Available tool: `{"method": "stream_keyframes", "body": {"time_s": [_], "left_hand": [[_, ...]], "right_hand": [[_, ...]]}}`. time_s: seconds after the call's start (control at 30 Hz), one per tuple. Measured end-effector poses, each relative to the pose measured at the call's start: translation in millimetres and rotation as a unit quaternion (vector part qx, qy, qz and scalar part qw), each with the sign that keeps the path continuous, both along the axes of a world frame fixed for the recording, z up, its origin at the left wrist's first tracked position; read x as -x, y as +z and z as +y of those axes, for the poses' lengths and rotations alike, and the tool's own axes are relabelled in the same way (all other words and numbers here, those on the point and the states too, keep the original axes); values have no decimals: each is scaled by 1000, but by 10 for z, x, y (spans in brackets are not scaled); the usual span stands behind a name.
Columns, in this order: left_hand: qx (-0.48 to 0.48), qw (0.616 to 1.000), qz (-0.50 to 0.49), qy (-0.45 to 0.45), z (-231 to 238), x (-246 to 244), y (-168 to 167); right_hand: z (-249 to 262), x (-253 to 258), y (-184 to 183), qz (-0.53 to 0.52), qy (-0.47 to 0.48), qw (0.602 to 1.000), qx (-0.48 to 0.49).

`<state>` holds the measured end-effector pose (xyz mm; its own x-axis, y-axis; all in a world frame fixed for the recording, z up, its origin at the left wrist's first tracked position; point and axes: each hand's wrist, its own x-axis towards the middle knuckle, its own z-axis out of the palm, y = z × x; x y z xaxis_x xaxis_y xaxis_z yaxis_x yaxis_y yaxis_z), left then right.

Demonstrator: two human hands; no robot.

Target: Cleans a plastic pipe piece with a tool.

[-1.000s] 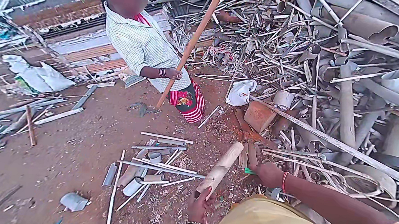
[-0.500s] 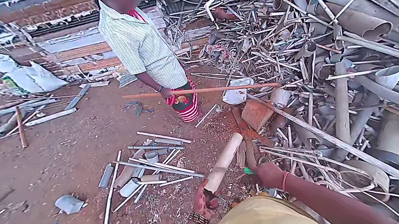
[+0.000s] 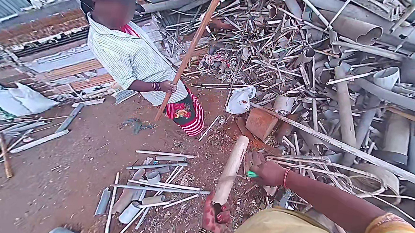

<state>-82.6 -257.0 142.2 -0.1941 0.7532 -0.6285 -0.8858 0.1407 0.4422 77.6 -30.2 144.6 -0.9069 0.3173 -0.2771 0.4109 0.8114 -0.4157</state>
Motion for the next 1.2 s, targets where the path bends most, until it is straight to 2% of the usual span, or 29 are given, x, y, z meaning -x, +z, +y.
{"method": "stream_keyframes", "body": {"time_s": [0.03, 0.07, 0.13, 0.2, 0.33, 0.4, 0.43, 0.5, 0.57, 0.63, 0.7, 0.77, 0.8, 0.83, 0.9, 0.97, 1.0, 1.1, 1.17, 1.2], "left_hand": [[0, 1000, 2, -3, 8, 4, -18], [-1, 1000, 4, -6, -14, 15, -41], [4, 1000, 23, -12, -18, 30, -60], [9, 999, 25, -18, -106, 20, -76], [-23, 996, 22, -83, -223, 75, -113], [16, 994, 48, -92, -233, 56, -105], [59, 991, 80, -91, -226, 44, -75], [126, 976, 150, -92, -210, 55, -32], [134, 955, 252, -83, -245, 55, -42], [117, 897, 415, -99, -269, 90, -87], [126, 809, 555, -145, -246, 160, -64], [166, 719, 634, -232, -194, 157, 86], [197, 686, 647, -267, -156, 123, 139], [220, 675, 645, -284, -125, 83, 149], [233, 723, 600, -249, -98, 7, 82], [230, 786, 547, -174, -90, -62, 6], [231, 800, 532, -151, -84, -82, 6], [236, 798, 536, -145, -87, -83, 17], [235, 803, 530, -138, -99, -85, 16], [234, 805, 529, -134, -108, -83, 34]], "right_hand": [[-5, 4, -26, 7, 20, 1000, -13], [32, 18, -55, 0, -20, 1000, -1], [278, 46, -39, 4, -196, 977, 86], [408, 7, -62, 109, -308, 931, 162], [337, 21, -108, 326, -313, 839, 302], [258, 56, -106, 374, -303, 804, 348], [232, 69, -85, 373, -303, 809, 339], [225, 93, 7, 340, -300, 842, 294], [221, 144, 138, 271, -310, 873, 262], [231, 227, 242, 213, -332, 882, 257], [248, 279, 282, 181, -349, 879, 270], [254, 302, 272, 168, -353, 877, 278], [251, 298, 258, 168, -347, 880, 276], [244, 282, 231, 167, -334, 890, 264], [193, 212, 193, 142, -295, 924, 200], [80, 105, 190, 61, -257, 959, 103], [7, 51, 170, 21, -243, 967, 75], [-316, -90, 181, -76, -157, 983, 56], [-478, -140, 180, -74, -81, 993, 47], [-473, -137, 167, -68, -73, 994, 47]]}}
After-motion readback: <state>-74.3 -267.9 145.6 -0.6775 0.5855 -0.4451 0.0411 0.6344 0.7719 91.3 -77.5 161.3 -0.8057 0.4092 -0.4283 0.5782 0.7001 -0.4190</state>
